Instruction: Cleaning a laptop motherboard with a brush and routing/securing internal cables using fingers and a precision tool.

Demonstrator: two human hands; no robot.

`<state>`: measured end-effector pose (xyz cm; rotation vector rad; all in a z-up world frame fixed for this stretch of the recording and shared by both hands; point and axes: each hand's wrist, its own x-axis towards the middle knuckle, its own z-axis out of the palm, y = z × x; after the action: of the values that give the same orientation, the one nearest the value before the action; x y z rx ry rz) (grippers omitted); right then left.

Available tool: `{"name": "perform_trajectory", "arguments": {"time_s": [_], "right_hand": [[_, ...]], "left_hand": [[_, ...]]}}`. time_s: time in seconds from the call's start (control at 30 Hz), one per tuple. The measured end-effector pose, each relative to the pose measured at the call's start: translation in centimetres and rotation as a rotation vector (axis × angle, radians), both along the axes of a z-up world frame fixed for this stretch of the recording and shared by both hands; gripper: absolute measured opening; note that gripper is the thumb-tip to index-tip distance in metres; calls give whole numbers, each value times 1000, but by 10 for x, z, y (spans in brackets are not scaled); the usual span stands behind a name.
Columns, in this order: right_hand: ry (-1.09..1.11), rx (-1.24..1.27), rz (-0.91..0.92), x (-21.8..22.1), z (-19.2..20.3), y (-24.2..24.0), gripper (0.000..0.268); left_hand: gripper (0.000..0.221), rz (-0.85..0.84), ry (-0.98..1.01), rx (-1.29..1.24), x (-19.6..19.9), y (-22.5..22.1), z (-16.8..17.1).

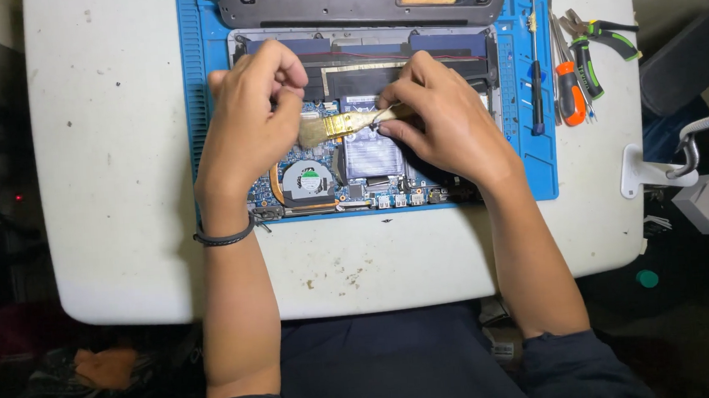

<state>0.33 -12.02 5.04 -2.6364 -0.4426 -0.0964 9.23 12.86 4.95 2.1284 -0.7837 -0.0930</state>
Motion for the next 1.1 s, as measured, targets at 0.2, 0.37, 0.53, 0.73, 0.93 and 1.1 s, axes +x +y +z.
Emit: {"name": "perform_trajectory", "arguments": {"time_s": [0.2,0.37,0.53,0.73,0.93,1.1], "right_hand": [[-111,-20,57,0,2,16,21],[-148,-17,62,1,-2,49,19],[-110,2,79,1,-10,57,21],[-82,65,-97,0,-2,30,14],[-239,-224,-131,-2,-11,12,21],[-206,-214,-126,0,-11,12,22]], "left_hand": [[21,134,-16,-149,7,11,0],[19,173,41,-164,9,17,0],[17,180,-13,115,6,13,-11],[9,87,-165,165,4,-4,-27],[10,110,-302,204,6,-7,-34],[11,138,-290,221,6,-9,-35]]}}
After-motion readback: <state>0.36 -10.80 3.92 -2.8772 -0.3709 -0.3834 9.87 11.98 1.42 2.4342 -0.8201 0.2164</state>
